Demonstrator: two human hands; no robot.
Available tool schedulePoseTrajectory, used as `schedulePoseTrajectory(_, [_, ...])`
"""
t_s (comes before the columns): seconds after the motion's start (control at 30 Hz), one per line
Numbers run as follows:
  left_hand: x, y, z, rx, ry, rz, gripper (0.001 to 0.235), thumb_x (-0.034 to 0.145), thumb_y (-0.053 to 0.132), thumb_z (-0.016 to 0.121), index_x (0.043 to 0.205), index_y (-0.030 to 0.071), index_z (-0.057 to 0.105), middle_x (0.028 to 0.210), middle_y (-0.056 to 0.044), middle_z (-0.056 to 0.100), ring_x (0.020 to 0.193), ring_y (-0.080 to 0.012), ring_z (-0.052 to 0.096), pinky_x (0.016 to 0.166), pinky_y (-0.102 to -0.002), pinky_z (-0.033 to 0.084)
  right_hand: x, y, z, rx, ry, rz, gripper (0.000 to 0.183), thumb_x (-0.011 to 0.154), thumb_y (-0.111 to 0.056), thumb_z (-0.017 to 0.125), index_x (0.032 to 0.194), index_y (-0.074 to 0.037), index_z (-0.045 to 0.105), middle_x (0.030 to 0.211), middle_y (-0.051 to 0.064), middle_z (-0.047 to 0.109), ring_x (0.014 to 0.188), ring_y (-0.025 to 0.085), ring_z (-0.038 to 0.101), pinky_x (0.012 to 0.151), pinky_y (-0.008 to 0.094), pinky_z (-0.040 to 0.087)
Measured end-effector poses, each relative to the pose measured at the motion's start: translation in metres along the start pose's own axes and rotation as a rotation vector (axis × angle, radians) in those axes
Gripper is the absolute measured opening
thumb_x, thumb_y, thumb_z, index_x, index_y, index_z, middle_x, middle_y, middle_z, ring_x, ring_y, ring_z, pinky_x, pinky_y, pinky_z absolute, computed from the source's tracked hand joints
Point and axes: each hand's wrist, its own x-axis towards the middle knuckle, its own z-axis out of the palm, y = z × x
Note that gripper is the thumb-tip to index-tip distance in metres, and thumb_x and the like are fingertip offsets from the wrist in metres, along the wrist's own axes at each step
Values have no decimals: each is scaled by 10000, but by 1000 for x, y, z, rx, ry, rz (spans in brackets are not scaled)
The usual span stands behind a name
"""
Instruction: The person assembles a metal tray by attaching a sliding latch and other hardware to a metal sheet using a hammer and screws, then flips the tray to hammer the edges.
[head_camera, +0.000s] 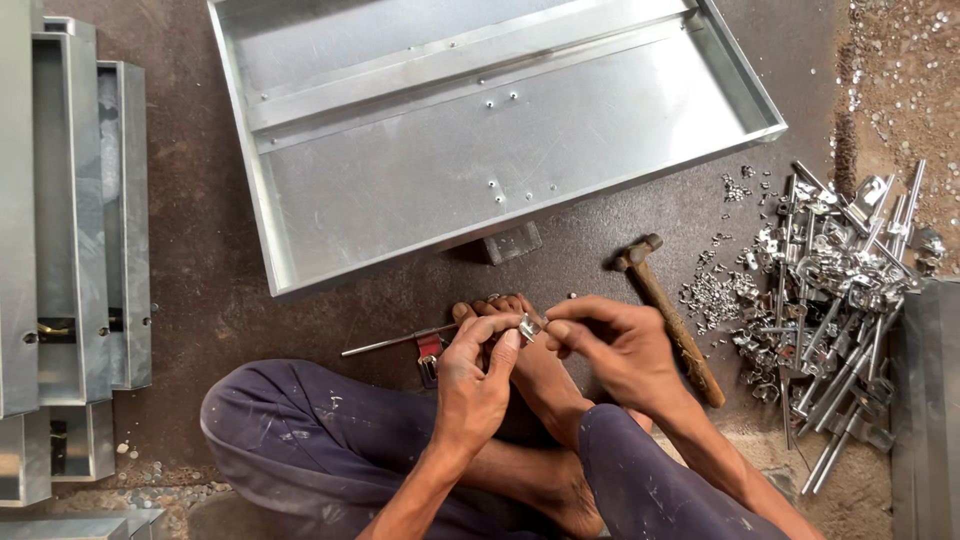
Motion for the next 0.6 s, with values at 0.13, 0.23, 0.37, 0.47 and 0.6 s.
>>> schedulePoseTrajectory(0.13, [4, 16, 0, 140, -41, 33, 198, 988, 137, 648, 1147, 57, 735, 951, -44, 675, 846, -131, 668, 739, -290, 568, 4, -10, 10, -464, 6, -407, 150, 869, -76, 743, 1005, -14, 735, 992, 81, 711, 886, 125, 681, 746, 255, 585])
schedulePoseTrajectory(0.23, [9, 22, -4, 182, -44, 127, 187, 987, 142, 654, 1129, 44, 727, 986, -52, 699, 900, -142, 693, 772, -307, 575, 8, -13, 13, -392, -8, -481, 146, 898, -79, 689, 1021, -2, 700, 1062, 88, 717, 938, 142, 702, 802, 276, 613])
schedulePoseTrajectory(0.37, [21, 28, -12, 160, -131, -66, 307, 955, 187, 705, 1256, 131, 685, 983, -78, 751, 879, -196, 711, 764, -340, 586, 9, -6, 13, -47, -10, 84, 312, 877, -126, 730, 1172, -40, 680, 899, 62, 751, 784, 130, 708, 704, 283, 614])
schedulePoseTrajectory(0.47, [59, 24, -28, 485, 37, 603, 231, 1006, 214, 740, 1211, 134, 670, 1146, -93, 717, 1063, -226, 709, 889, -362, 592, 18, 2, 3, 184, -4, 116, 293, 901, -117, 723, 1177, -20, 737, 921, 91, 770, 785, 155, 694, 711, 293, 607])
schedulePoseTrajectory(0.6, [129, 21, -38, 1038, 13, 806, 366, 843, 283, 743, 1136, 77, 670, 995, -106, 686, 929, -268, 688, 785, -429, 573, 22, -2, -3, 299, 67, 52, 305, 921, -124, 715, 1201, -2, 721, 919, 107, 761, 806, 156, 719, 729, 288, 624])
